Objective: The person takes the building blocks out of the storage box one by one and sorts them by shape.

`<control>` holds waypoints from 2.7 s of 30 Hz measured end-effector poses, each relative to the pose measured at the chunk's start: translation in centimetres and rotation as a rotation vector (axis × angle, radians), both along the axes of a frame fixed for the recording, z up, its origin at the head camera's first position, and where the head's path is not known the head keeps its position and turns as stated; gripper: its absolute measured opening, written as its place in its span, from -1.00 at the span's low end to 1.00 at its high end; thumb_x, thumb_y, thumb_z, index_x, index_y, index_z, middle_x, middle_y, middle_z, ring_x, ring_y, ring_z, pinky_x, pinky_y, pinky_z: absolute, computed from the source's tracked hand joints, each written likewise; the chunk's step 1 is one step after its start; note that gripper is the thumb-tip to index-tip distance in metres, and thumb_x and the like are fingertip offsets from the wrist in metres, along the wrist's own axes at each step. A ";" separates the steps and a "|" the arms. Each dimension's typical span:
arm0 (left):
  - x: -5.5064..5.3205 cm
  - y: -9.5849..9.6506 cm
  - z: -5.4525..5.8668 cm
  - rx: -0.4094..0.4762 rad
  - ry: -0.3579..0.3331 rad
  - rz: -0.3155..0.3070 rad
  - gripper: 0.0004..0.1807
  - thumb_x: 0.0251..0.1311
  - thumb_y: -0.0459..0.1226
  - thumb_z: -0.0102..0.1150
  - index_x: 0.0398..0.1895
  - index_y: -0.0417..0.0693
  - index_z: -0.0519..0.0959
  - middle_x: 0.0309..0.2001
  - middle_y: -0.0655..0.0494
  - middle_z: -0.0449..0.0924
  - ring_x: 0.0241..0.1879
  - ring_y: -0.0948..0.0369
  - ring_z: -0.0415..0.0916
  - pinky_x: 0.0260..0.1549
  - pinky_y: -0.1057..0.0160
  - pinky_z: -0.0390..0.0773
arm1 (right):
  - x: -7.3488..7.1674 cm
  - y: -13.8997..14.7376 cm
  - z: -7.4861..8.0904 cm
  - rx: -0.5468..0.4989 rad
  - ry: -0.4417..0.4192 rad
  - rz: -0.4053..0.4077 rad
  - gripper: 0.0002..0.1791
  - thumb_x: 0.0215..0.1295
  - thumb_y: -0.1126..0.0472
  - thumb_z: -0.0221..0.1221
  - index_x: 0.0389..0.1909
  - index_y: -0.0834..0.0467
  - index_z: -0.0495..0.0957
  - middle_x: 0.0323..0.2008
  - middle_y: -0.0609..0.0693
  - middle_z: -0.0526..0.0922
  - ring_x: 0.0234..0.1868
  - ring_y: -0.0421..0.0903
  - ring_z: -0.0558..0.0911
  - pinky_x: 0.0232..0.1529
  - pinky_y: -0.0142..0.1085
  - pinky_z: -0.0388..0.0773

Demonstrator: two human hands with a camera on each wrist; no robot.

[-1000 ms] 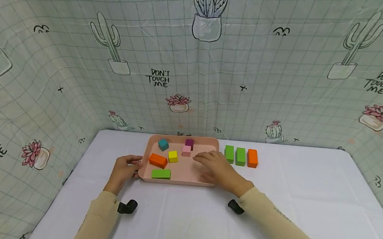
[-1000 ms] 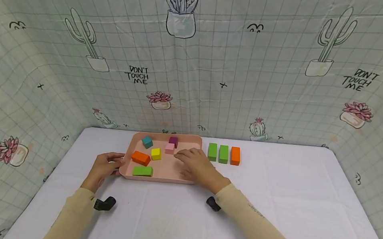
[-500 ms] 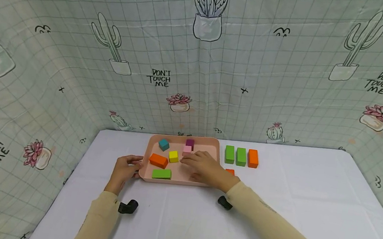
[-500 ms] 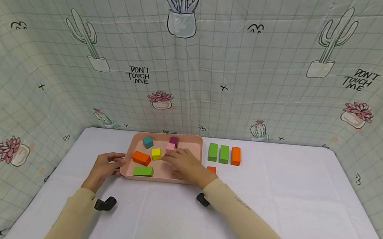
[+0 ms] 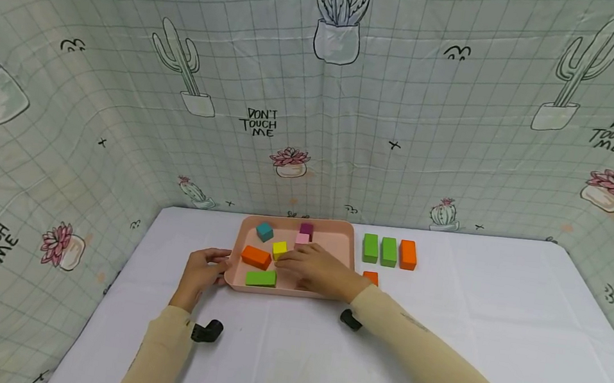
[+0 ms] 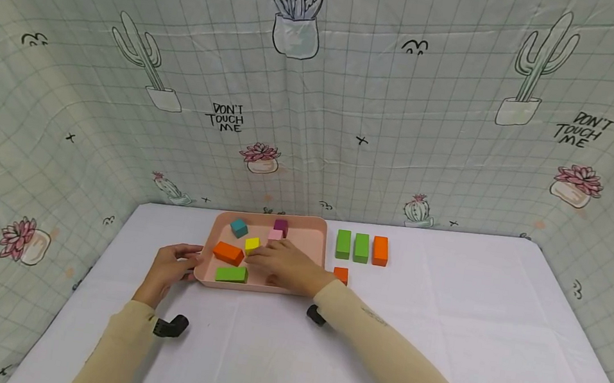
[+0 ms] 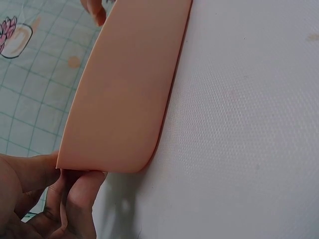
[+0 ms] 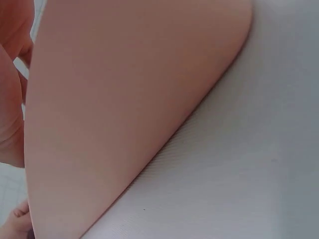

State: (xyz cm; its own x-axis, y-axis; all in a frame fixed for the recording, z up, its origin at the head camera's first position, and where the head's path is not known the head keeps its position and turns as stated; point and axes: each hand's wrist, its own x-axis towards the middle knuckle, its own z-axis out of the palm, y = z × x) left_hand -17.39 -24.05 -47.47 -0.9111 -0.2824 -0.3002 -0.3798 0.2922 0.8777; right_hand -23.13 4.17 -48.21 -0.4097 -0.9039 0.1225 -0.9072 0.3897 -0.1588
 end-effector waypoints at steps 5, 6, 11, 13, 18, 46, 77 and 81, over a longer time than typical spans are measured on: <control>-0.1 0.0 0.1 0.005 0.000 0.004 -0.65 0.44 -0.47 0.23 0.24 -0.40 0.61 -0.07 -0.17 0.54 -0.42 0.22 0.58 -0.49 0.41 0.64 | -0.1 -0.7 0.2 0.021 0.035 0.033 -0.37 0.39 0.16 0.42 0.45 0.00 0.52 0.41 -0.10 0.56 0.40 -0.02 0.50 0.48 -0.10 0.38; -0.1 0.0 0.1 0.005 -0.001 0.005 -0.65 0.44 -0.47 0.23 0.24 -0.40 0.61 -0.08 -0.17 0.54 -0.42 0.22 0.58 -0.49 0.41 0.64 | -0.1 -0.8 0.2 0.024 0.043 0.042 -0.37 0.38 0.16 0.42 0.45 -0.01 0.52 0.41 -0.10 0.56 0.38 -0.03 0.51 0.47 -0.11 0.39; -0.1 0.0 0.0 -0.003 -0.007 0.008 -0.65 0.44 -0.46 0.23 0.24 -0.37 0.61 -0.07 -0.16 0.54 -0.40 0.21 0.58 -0.48 0.41 0.65 | -0.1 -1.7 0.5 0.025 0.078 0.084 -0.38 0.38 0.19 0.42 0.44 0.00 0.53 0.39 -0.11 0.59 0.32 -0.05 0.55 0.43 -0.16 0.43; -0.1 0.0 -0.1 -0.005 -0.007 0.007 -0.65 0.45 -0.46 0.24 0.24 -0.38 0.61 -0.07 -0.17 0.54 -0.39 0.20 0.58 -0.48 0.41 0.66 | -0.1 -2.0 0.7 0.023 0.075 0.096 -0.40 0.41 0.22 0.39 0.45 0.01 0.53 0.38 -0.11 0.59 0.32 -0.05 0.56 0.43 -0.17 0.44; -0.1 -0.1 -0.1 -0.006 -0.007 0.007 -0.65 0.44 -0.45 0.24 0.23 -0.39 0.61 -0.06 -0.18 0.55 -0.36 0.19 0.55 -0.47 0.41 0.66 | -0.1 -2.7 1.2 0.027 0.038 0.104 -0.45 0.48 0.29 0.29 0.45 0.01 0.53 0.39 -0.12 0.58 0.34 -0.04 0.55 0.41 -0.20 0.46; -0.4 -0.2 -0.2 0.006 0.002 0.002 -0.65 0.43 -0.46 0.25 0.23 -0.41 0.61 -0.06 -0.18 0.56 -0.41 0.23 0.54 -0.50 0.42 0.65 | -0.2 -4.9 1.5 0.125 0.004 0.123 -0.50 0.56 0.11 0.23 0.47 -0.12 0.52 0.39 -0.24 0.58 0.37 -0.10 0.50 0.50 -0.16 0.37; -0.2 0.2 0.0 -0.024 -0.005 0.006 -0.66 0.45 -0.43 0.25 0.23 -0.38 0.62 -0.03 -0.22 0.59 -0.40 0.21 0.53 -0.48 0.41 0.64 | -0.8 -2.6 1.8 0.044 0.069 0.076 -0.55 0.47 0.12 0.33 0.34 0.00 0.64 0.27 -0.12 0.66 0.26 -0.08 0.54 0.39 -0.29 0.46; -0.1 0.0 -0.1 -0.028 -0.010 0.008 -0.65 0.45 -0.42 0.26 0.24 -0.38 0.61 0.00 -0.23 0.58 -0.39 0.21 0.53 -0.47 0.41 0.64 | -0.8 -1.0 2.1 -0.015 0.064 0.012 -0.49 0.42 0.03 0.39 0.34 0.04 0.63 0.24 -0.11 0.68 0.26 -0.07 0.55 0.41 -0.25 0.46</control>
